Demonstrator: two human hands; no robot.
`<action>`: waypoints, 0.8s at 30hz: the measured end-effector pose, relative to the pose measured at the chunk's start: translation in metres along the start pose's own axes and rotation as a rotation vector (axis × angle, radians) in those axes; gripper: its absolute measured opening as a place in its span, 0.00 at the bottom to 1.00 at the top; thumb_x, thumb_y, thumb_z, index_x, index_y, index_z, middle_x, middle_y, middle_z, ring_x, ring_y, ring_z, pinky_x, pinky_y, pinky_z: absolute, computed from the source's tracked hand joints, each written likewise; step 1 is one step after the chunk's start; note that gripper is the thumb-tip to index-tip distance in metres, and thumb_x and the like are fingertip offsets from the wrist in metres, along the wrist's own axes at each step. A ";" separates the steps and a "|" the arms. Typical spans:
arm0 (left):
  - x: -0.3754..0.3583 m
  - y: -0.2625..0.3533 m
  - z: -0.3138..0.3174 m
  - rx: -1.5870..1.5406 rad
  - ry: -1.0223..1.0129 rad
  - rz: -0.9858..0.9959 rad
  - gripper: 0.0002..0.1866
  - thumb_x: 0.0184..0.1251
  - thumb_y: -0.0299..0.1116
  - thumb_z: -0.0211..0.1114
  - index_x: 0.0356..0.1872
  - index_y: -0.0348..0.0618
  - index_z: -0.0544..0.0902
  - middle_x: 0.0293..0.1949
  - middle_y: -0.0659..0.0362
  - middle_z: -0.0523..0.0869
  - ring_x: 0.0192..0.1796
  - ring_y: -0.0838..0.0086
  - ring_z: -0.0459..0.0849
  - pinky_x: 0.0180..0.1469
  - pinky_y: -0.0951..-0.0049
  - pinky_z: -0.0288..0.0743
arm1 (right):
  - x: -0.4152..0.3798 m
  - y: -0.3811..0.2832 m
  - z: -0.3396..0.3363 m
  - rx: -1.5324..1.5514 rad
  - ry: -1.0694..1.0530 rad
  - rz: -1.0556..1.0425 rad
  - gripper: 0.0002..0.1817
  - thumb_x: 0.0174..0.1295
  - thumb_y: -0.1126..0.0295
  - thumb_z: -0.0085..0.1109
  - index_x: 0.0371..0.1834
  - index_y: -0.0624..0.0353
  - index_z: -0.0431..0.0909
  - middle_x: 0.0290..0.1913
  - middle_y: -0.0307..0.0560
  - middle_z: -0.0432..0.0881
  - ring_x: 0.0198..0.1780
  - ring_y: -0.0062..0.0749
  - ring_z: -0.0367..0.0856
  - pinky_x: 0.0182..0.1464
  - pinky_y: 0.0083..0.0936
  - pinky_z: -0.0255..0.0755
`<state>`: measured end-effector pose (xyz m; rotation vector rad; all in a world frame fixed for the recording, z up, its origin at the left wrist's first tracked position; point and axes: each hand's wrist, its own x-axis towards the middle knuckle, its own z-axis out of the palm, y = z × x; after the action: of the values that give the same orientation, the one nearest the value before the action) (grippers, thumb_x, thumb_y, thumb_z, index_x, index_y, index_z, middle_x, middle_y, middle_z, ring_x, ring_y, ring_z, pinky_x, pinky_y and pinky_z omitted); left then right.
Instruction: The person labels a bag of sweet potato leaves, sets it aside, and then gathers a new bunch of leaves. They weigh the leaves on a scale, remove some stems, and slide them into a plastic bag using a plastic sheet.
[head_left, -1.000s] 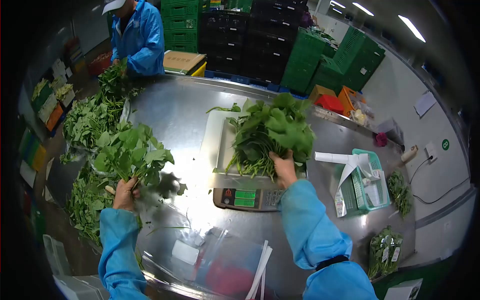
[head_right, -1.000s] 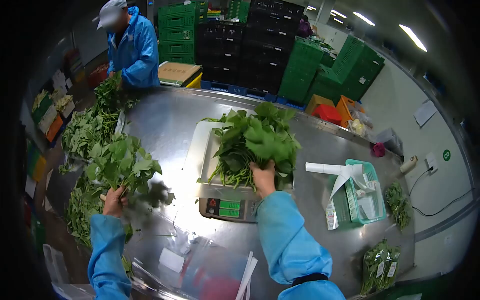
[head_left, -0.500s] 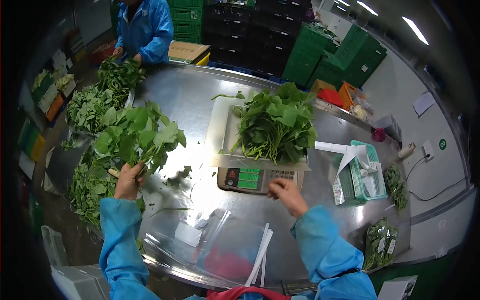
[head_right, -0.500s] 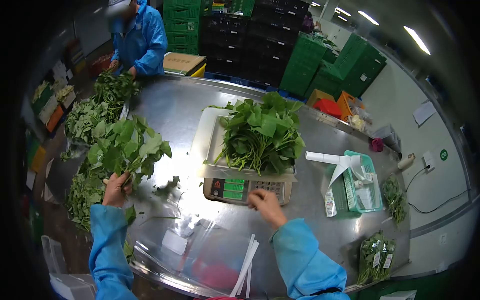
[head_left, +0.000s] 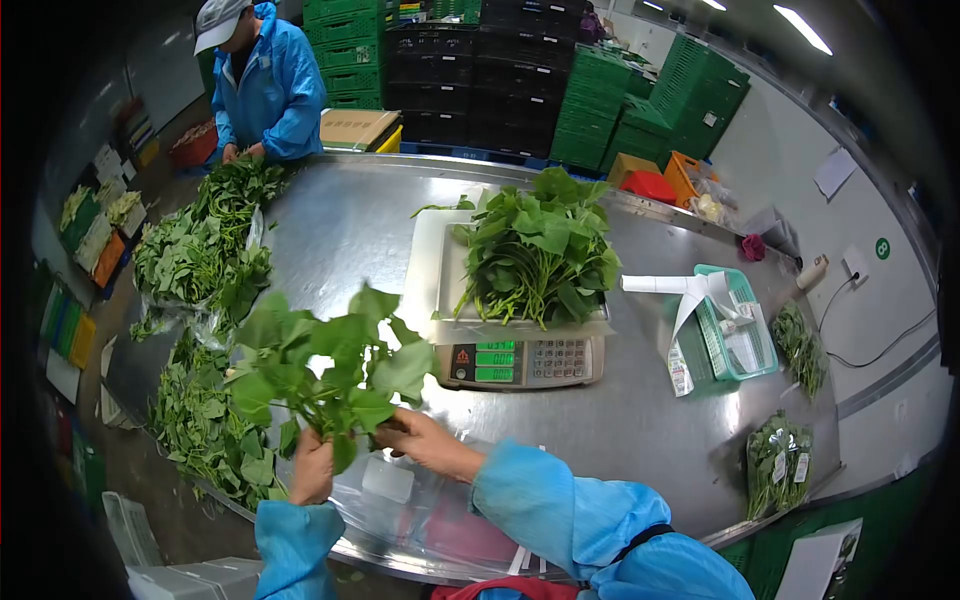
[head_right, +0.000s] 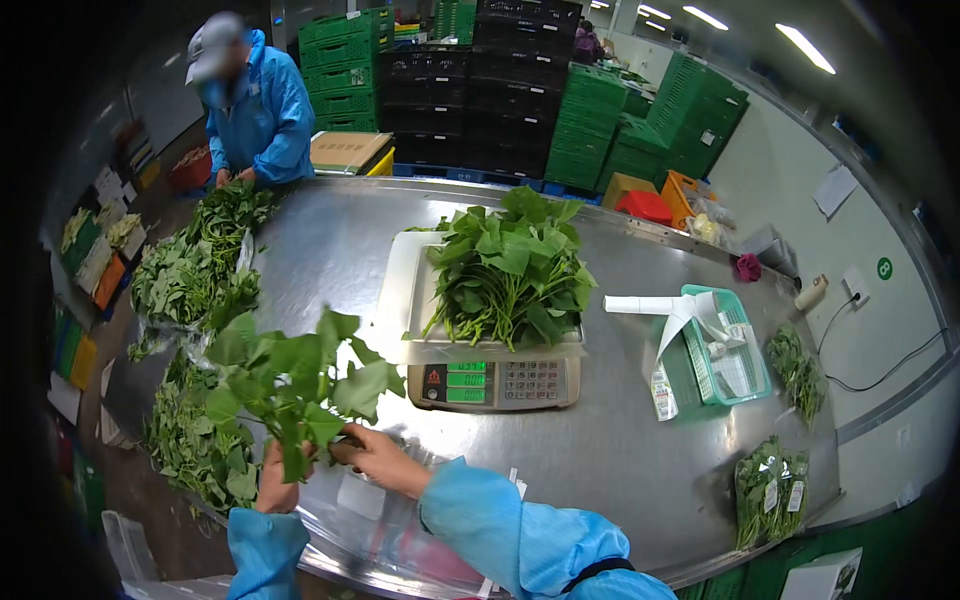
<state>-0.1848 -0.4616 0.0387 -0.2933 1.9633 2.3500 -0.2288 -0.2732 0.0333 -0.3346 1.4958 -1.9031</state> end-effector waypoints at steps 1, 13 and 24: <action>-0.003 0.009 -0.001 0.000 0.104 0.022 0.08 0.59 0.24 0.55 0.38 0.42 0.78 0.30 0.65 0.79 0.29 0.84 0.74 0.29 0.82 0.65 | -0.002 0.001 0.002 0.000 0.002 -0.002 0.24 0.63 0.62 0.53 0.58 0.65 0.66 0.43 0.44 0.78 0.43 0.23 0.74 0.46 0.23 0.68; 0.100 -0.136 -0.230 0.707 0.212 0.136 0.16 0.60 0.31 0.59 0.47 0.32 0.76 0.41 0.53 0.81 0.42 0.68 0.77 0.47 0.67 0.69 | -0.144 0.107 -0.119 -0.363 0.356 0.393 0.21 0.63 0.61 0.53 0.51 0.69 0.72 0.38 0.47 0.79 0.38 0.24 0.77 0.43 0.22 0.72; 0.079 -0.098 -0.231 0.581 0.235 -0.346 0.24 0.51 0.28 0.68 0.51 0.33 0.75 0.44 0.51 0.81 0.43 0.65 0.80 0.46 0.66 0.72 | -0.176 0.029 -0.206 -0.272 1.009 0.179 0.15 0.60 0.68 0.54 0.44 0.70 0.75 0.33 0.45 0.80 0.33 0.25 0.76 0.38 0.22 0.71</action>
<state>-0.2220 -0.6754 -0.1096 -0.8085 2.3527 1.5168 -0.2097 -0.0070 -0.0206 0.7429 2.3151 -1.7800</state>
